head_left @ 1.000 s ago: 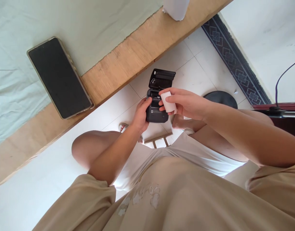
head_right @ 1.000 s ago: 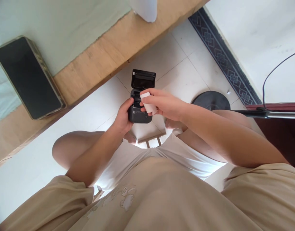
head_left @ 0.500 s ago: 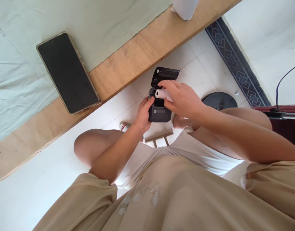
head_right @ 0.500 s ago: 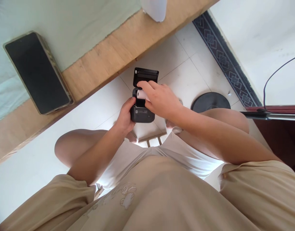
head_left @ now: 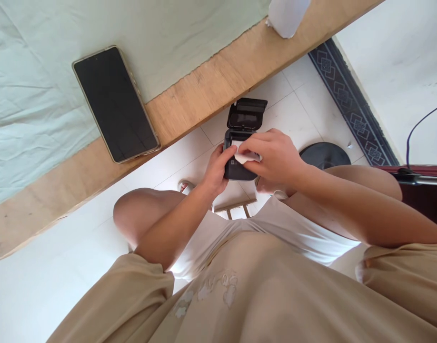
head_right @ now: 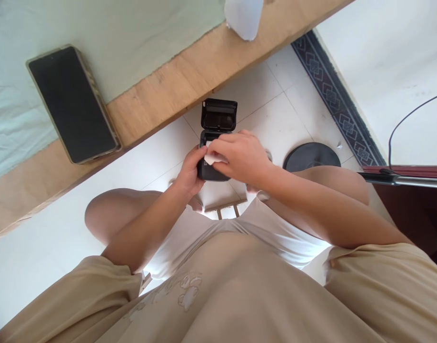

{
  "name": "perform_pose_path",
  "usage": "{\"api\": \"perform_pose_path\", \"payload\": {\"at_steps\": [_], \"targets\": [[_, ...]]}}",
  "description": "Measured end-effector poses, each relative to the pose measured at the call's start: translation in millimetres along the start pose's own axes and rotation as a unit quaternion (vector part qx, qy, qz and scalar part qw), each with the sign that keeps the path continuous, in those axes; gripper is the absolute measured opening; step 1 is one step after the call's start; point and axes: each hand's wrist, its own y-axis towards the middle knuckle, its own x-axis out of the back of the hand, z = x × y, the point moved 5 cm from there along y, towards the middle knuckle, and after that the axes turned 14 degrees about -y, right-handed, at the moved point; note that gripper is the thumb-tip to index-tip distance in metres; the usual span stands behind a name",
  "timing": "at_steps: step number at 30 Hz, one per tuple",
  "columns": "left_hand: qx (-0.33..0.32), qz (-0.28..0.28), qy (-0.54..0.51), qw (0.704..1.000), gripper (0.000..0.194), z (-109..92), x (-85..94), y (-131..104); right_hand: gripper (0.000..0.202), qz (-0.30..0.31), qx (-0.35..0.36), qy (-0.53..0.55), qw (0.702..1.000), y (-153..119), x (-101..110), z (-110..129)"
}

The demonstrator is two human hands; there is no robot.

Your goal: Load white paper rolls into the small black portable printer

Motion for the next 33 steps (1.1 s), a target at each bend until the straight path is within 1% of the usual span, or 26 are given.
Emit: {"api": "perform_pose_path", "payload": {"at_steps": [2, 4, 5, 7, 9, 11, 13, 17, 22, 23, 25, 27, 28, 30, 33], "targets": [[-0.004, 0.019, 0.016, 1.0, 0.049, -1.8, -0.5, -1.0, 0.022, 0.014, 0.029, 0.046, 0.998, -4.3, 7.6, 4.4], [-0.003, 0.033, 0.028, 0.999, 0.06, -2.4, 0.3, -1.5, 0.026, 0.008, 0.028, 0.092, 0.995, -5.6, 18.0, -1.4], [0.0, 0.038, 0.033, 0.999, 0.064, -2.2, 0.9, -1.5, 0.026, -0.009, 0.011, 0.108, 0.994, -4.9, 23.6, -8.7], [0.009, 0.049, 0.05, 0.998, 0.069, -1.0, 1.5, -1.7, 0.023, -0.058, -0.047, 0.116, 0.99, -2.2, 32.1, -29.0], [0.017, 0.062, 0.071, 0.995, 0.072, 0.4, 1.0, -1.8, 0.02, -0.106, -0.102, 0.106, 0.983, 0.3, 35.0, -49.1], [0.024, 0.074, 0.089, 0.993, 0.075, 1.6, 0.2, -1.6, 0.027, -0.127, -0.131, 0.104, 0.978, 2.1, 32.0, -62.6], [0.023, 0.081, 0.102, 0.991, 0.076, 1.7, 0.0, -0.7, 0.032, -0.131, -0.14, 0.115, 0.975, 3.0, 28.0, -68.6], [0.013, 0.103, 0.115, 0.988, 0.08, 1.8, 1.0, 1.2, 0.03, -0.148, -0.14, 0.115, 0.972, 0.6, 30.8, -65.6], [0.023, 0.139, 0.108, 0.984, 0.09, 4.3, 1.9, 0.1, 0.025, -0.157, -0.148, 0.159, 0.963, -4.2, 36.4, -61.5], [0.023, 0.141, 0.108, 0.984, 0.092, 4.3, 1.8, -0.6, 0.027, -0.164, -0.156, 0.156, 0.961, -5.1, 37.4, -62.7], [0.022, 0.139, 0.109, 0.984, 0.093, 3.7, 1.0, -2.5, 0.038, -0.166, -0.173, 0.141, 0.96, -5.4, 37.5, -66.5], [0.021, 0.134, 0.111, 0.984, 0.093, 3.3, -0.2, -4.5, 0.051, -0.139, -0.184, 0.146, 0.962, -3.6, 34.1, -70.1], [0.021, 0.132, 0.11, 0.985, 0.092, 3.3, -0.8, -5.2, 0.054, -0.124, -0.185, 0.161, 0.962, -2.5, 32.1, -71.3], [0.022, 0.128, 0.107, 0.986, 0.09, 3.8, -1.5, -5.9, 0.05, -0.111, -0.183, 0.198, 0.957, -1.5, 30.6, -72.2], [0.015, 0.122, 0.098, 0.988, 0.087, 3.5, -1.9, -6.0, 0.038, -0.115, -0.164, 0.225, 0.954, -3.2, 33.1, -69.5]]}}
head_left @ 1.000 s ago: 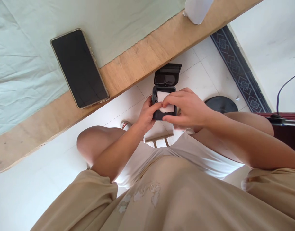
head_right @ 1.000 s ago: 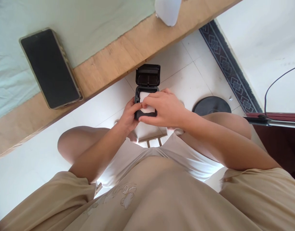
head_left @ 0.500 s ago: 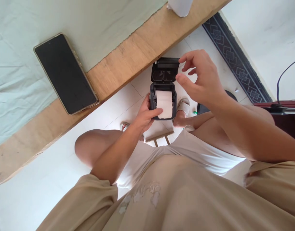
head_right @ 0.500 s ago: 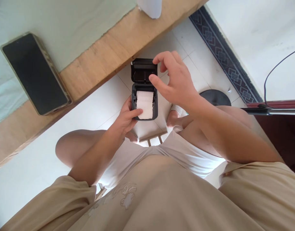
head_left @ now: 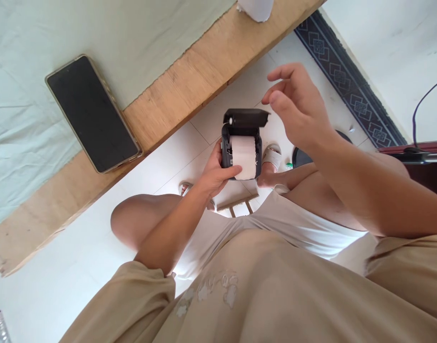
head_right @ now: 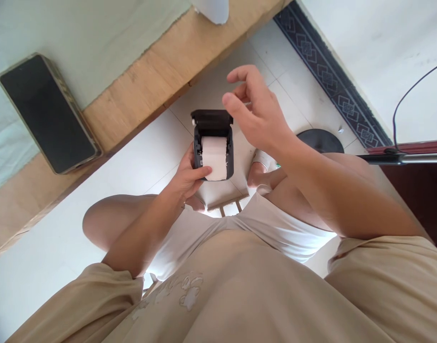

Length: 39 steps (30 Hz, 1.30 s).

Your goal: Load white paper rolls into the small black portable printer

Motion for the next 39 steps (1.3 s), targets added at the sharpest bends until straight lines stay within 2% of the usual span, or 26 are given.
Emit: {"api": "perform_pose_path", "payload": {"at_steps": [3, 7, 9, 11, 14, 17, 23, 31, 33, 36, 39], "targets": [[0.001, 0.005, 0.002, 1.0, 0.093, -1.5, -2.0, -1.2, 0.041, 0.053, 0.02, -0.02, 0.998, -4.6, -4.9, 2.1], [0.001, 0.008, -0.011, 1.0, 0.103, -3.0, -4.7, -2.9, 0.054, 0.144, 0.058, -0.061, 0.986, -12.2, -22.5, 4.5], [-0.01, -0.005, -0.033, 0.999, 0.099, -2.5, -3.7, -2.2, 0.059, 0.173, 0.065, -0.056, 0.981, -16.3, -31.8, 6.0], [-0.018, -0.027, -0.045, 0.998, 0.087, -0.8, -0.9, -0.8, 0.064, 0.19, 0.058, -0.045, 0.979, -20.2, -39.5, 7.0], [-0.013, -0.053, -0.039, 0.998, 0.07, 2.3, 3.2, 2.1, 0.068, 0.193, 0.065, -0.043, 0.978, -23.9, -46.5, 10.0], [-0.016, -0.068, -0.036, 0.997, 0.063, 1.6, 6.0, 5.1, 0.072, 0.197, 0.078, -0.063, 0.975, -24.5, -50.6, 14.0], [-0.02, -0.101, -0.055, 0.993, 0.057, -3.3, 8.7, 7.9, 0.074, 0.229, 0.059, -0.114, 0.965, -22.2, -54.2, 18.6], [-0.027, -0.111, -0.056, 0.992, 0.051, -3.5, 5.6, 9.7, 0.073, 0.228, 0.034, -0.117, 0.966, -20.1, -51.2, 15.6], [-0.027, -0.117, -0.065, 0.991, 0.048, -1.9, 5.6, 12.1, 0.07, 0.209, 0.048, -0.127, 0.969, -18.7, -47.9, 15.0], [-0.018, -0.134, -0.07, 0.988, 0.045, 2.5, 9.6, 16.5, 0.063, 0.168, 0.106, -0.144, 0.969, -18.2, -42.1, 16.8], [-0.023, -0.158, -0.063, 0.985, 0.047, 5.9, 17.2, 20.0, 0.066, 0.175, 0.15, -0.144, 0.962, -20.6, -41.4, 16.9]]}}
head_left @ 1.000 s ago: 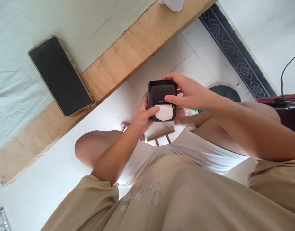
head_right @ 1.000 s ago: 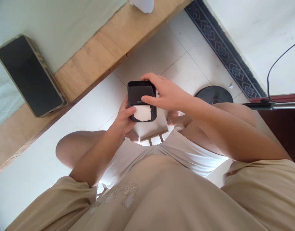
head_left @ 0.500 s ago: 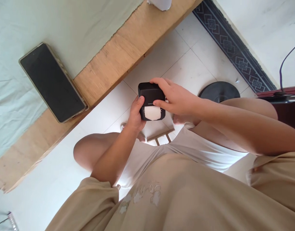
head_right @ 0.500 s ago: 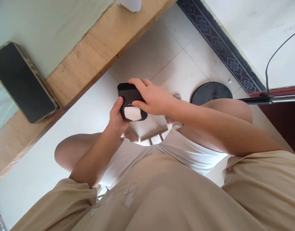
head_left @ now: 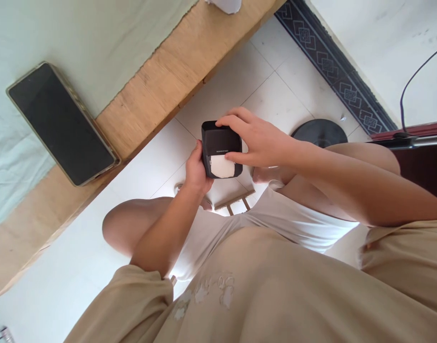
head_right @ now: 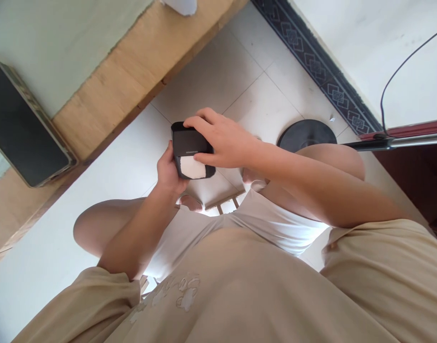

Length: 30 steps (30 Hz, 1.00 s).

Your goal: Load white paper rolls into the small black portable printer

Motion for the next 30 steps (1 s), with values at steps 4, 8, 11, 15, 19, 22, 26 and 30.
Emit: {"api": "perform_pose_path", "payload": {"at_steps": [4, 8, 11, 15, 19, 22, 26, 30], "targets": [[-0.029, -0.033, 0.001, 0.999, 0.044, -1.2, 5.8, 3.7, 0.067, 0.012, 0.008, -0.015, 1.0, -0.2, 1.5, 1.2], [-0.021, -0.027, -0.013, 0.999, 0.042, -2.7, 0.3, 2.4, 0.051, -0.007, -0.023, -0.074, 0.997, 3.2, 17.6, 8.7], [-0.009, 0.003, -0.014, 1.0, 0.039, -2.8, -7.5, -1.7, 0.039, -0.001, -0.082, -0.13, 0.988, 5.0, 28.9, 13.7], [0.0, 0.018, 0.008, 1.0, 0.037, -0.8, -11.7, -7.7, 0.041, 0.05, -0.111, -0.199, 0.972, 5.9, 20.8, 18.8], [0.008, 0.041, 0.025, 0.999, 0.045, 2.8, -12.0, -8.7, 0.028, 0.095, -0.1, -0.219, 0.966, 5.7, -1.6, 18.9], [0.002, 0.05, 0.032, 0.998, 0.048, 4.0, -10.2, -7.2, 0.022, 0.102, -0.088, -0.218, 0.967, 6.6, -8.6, 18.6], [-0.015, 0.065, 0.043, 0.997, 0.049, 2.9, -8.2, -6.2, 0.023, 0.141, -0.11, -0.223, 0.958, 9.5, -7.3, 18.4], [-0.011, 0.064, 0.051, 0.997, 0.049, 4.6, -6.4, -7.6, 0.034, 0.182, -0.12, -0.225, 0.95, 12.5, -5.8, 19.4]]}}
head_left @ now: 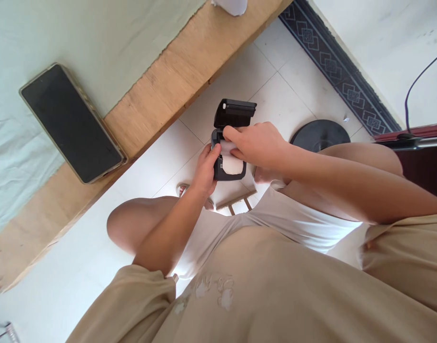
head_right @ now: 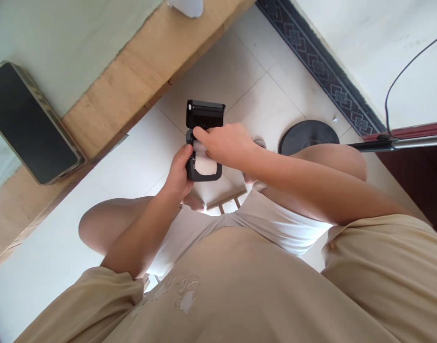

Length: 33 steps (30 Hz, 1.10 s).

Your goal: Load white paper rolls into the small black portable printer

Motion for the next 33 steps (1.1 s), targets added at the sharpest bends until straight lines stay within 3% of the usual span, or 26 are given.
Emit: {"api": "perform_pose_path", "payload": {"at_steps": [3, 6, 10, 12, 13, 16, 19, 24, 26, 29, 33], "targets": [[0.028, -0.02, -0.008, 0.999, 0.048, 6.6, 1.5, -1.3, 0.038, 0.014, -0.002, 0.041, 0.999, -0.3, -2.0, -7.6], [0.044, -0.053, -0.02, 0.997, 0.046, 12.5, 5.1, -1.0, 0.044, -0.024, -0.015, 0.201, 0.979, -3.1, -0.9, -26.0], [0.047, -0.085, -0.04, 0.994, 0.045, 12.6, 10.1, 0.2, 0.038, -0.055, -0.061, 0.483, 0.872, -7.8, -1.8, -50.9], [0.04, -0.085, -0.042, 0.995, 0.045, 9.5, 10.4, 0.1, 0.03, -0.047, -0.075, 0.564, 0.821, -9.3, -4.0, -53.1], [0.035, -0.084, -0.042, 0.995, 0.046, 7.6, 10.2, -0.3, 0.028, -0.041, -0.071, 0.579, 0.811, -9.8, -4.4, -51.1], [0.026, -0.086, -0.041, 0.995, 0.047, 3.4, 8.9, -2.8, 0.035, -0.05, -0.036, 0.549, 0.834, -10.0, 1.3, -39.7], [0.025, -0.082, -0.038, 0.996, 0.046, 0.5, 5.9, -7.1, 0.036, -0.114, 0.024, 0.5, 0.858, -8.0, 23.5, -26.3], [0.03, -0.09, -0.039, 0.995, 0.044, -3.4, 2.5, -12.6, 0.023, -0.313, 0.141, 0.406, 0.847, 2.5, 94.9, -2.4], [0.028, -0.109, -0.039, 0.993, 0.045, -4.8, 3.7, -12.2, 0.021, -0.377, 0.149, 0.33, 0.853, 12.4, 121.1, 8.2], [0.02, -0.135, -0.04, 0.99, 0.044, -7.3, 7.4, -9.6, 0.022, -0.369, 0.099, 0.221, 0.897, 38.1, 142.3, 22.8], [0.001, -0.155, -0.036, 0.987, 0.049, -13.7, 11.5, -7.2, 0.036, -0.308, 0.064, 0.142, 0.938, 68.6, 141.0, 36.2]]}}
